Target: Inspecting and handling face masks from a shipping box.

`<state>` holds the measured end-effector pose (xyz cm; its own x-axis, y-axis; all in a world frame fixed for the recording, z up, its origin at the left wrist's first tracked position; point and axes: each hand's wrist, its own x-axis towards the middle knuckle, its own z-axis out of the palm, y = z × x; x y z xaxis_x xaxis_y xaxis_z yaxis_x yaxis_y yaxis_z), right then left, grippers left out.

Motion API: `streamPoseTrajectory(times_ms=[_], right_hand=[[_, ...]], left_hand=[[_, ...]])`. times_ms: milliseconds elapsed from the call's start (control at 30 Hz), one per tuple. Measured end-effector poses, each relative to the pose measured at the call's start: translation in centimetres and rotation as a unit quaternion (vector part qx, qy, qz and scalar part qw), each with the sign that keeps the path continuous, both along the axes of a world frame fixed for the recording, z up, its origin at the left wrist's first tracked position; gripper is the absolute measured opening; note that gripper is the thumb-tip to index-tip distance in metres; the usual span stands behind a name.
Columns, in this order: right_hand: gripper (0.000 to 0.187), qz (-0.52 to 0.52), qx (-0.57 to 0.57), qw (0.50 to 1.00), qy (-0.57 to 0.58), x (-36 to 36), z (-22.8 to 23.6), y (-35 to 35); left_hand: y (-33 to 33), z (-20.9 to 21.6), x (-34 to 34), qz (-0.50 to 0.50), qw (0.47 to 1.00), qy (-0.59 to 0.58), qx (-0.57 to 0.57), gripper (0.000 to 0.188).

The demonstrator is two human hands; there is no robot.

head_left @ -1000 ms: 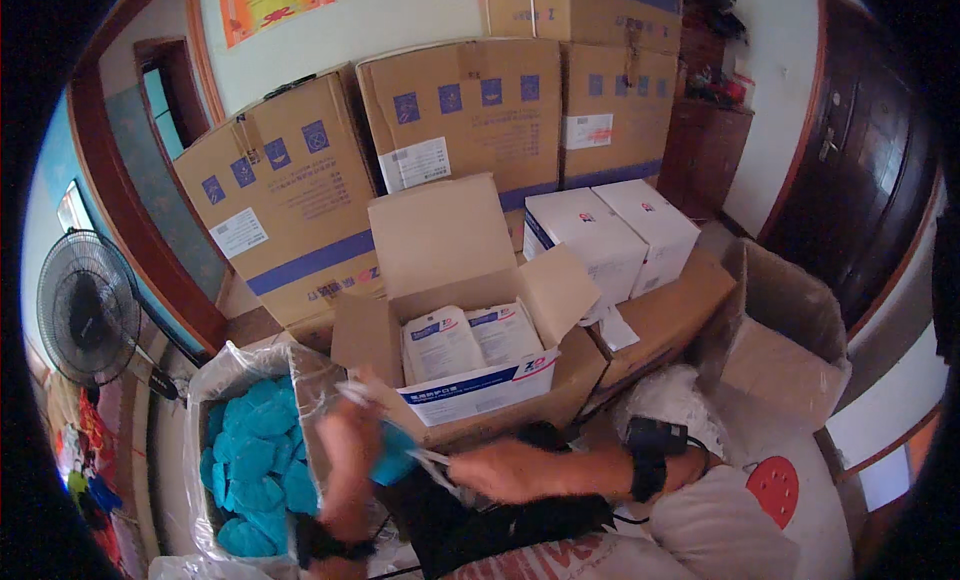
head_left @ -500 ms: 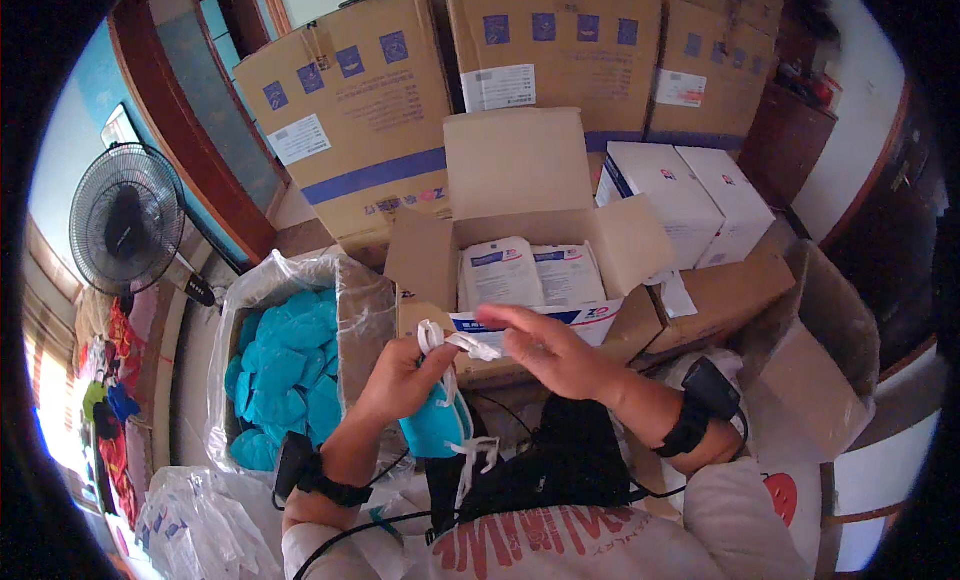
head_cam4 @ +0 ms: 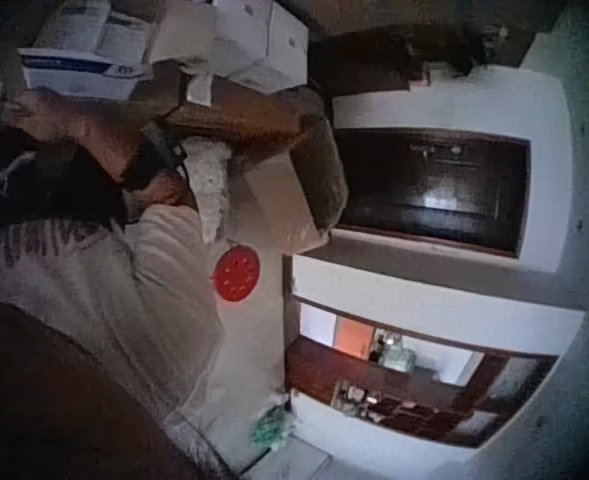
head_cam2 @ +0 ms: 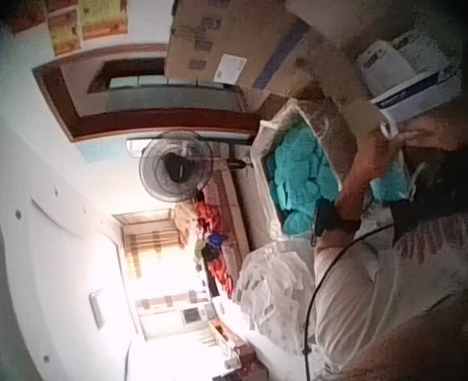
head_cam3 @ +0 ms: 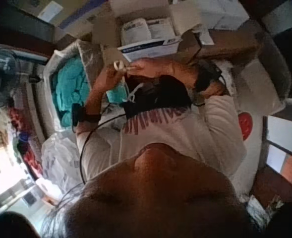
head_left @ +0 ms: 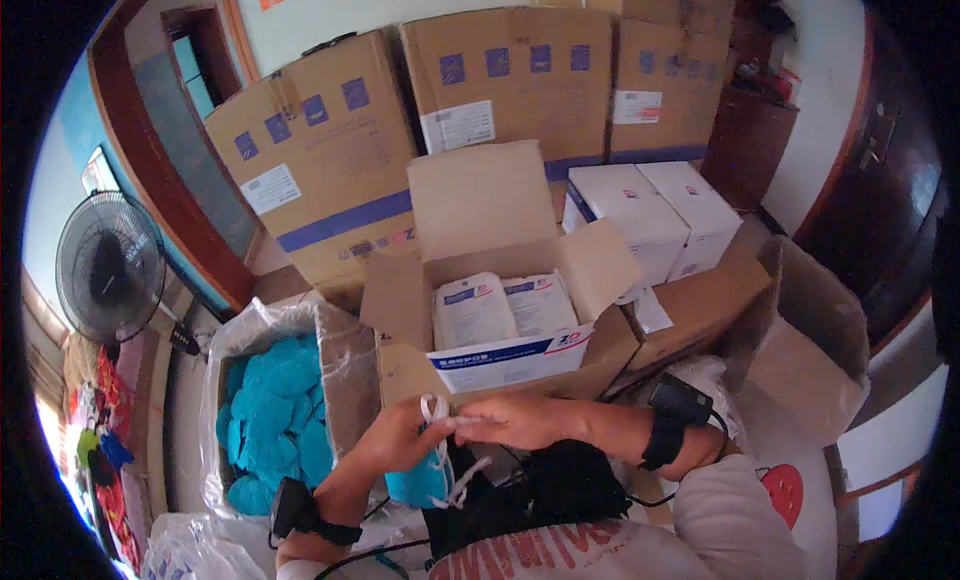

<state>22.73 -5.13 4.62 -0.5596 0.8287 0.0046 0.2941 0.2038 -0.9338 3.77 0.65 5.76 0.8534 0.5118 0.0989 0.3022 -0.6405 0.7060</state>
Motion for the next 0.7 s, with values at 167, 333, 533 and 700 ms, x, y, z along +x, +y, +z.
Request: streamPoseTrajectory(times_ms=[167,333,533,700], right_hand=[[0.04,-0.023,-0.153,0.986,0.057,0.1,-1.8,-0.4],[0.033,0.04,0.104,0.989,-0.096,0.2,-1.5,-0.8],[0.032,0.145,0.097,0.951,-0.254,0.4,-0.3,-1.7],[0.027,0.163,0.073,0.971,-0.16,0.9,1.9,-3.6]], left_hand=[[0.0,-2.0,0.3,-0.053,0.993,0.016,-0.101,0.024],[-0.7,-3.6,0.4,-0.06,0.958,0.039,-0.278,0.037],[-1.4,-1.7,1.2,-0.113,0.898,0.261,-0.336,0.042],[-2.9,-3.1,-0.3,-0.165,0.914,0.055,-0.366,0.03]])
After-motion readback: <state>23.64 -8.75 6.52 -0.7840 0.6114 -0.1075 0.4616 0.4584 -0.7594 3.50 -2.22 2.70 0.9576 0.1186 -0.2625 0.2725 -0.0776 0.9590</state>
